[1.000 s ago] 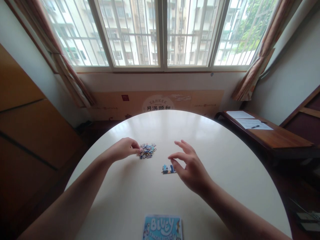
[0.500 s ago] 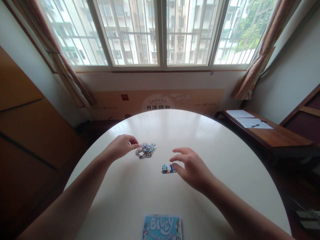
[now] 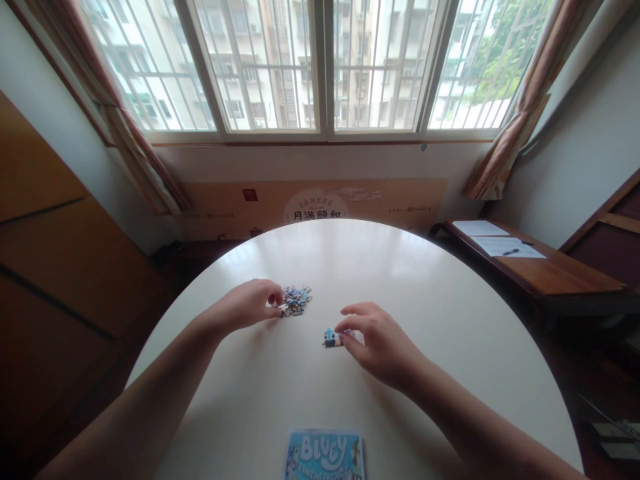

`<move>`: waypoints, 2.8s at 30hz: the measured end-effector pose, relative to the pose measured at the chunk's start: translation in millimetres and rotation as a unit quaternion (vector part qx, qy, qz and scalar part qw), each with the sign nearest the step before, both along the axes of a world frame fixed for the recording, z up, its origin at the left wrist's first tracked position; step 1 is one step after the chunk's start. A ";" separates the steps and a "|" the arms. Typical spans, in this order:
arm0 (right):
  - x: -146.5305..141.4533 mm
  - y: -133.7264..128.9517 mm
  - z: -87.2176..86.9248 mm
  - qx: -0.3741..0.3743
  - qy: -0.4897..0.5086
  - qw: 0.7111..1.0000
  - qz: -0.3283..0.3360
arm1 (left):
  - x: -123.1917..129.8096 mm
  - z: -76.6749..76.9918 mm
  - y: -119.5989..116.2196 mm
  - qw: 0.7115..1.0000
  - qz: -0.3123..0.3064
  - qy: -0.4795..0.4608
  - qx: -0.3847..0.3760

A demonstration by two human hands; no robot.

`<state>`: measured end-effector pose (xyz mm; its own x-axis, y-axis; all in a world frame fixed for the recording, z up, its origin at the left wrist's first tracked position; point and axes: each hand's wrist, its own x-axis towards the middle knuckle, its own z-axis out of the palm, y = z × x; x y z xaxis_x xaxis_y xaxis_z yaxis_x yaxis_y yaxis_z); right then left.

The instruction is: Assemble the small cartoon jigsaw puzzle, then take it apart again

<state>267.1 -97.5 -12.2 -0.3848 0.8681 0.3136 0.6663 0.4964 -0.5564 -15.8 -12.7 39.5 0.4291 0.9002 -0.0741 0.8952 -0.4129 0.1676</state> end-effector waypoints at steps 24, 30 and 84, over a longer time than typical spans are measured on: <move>2.3 0.5 0.3 -0.001 0.001 1.000 0.003 | -10.5 0.5 7.2 0.998 0.000 -0.059 0.022; 3.6 1.6 -2.5 0.002 -0.011 1.000 0.006 | -16.4 -0.2 10.9 0.994 0.030 -0.078 -0.065; 6.4 9.5 -8.0 -0.048 -0.084 0.995 -0.031 | 70.3 -36.5 -41.1 0.985 -0.057 -0.148 -0.068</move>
<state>273.5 -88.0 -20.2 -0.3689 0.9149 0.1640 0.7823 0.4009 -0.4768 54.5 -53.8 3.1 0.5473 0.8356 -0.0472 0.7481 -0.4631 0.4752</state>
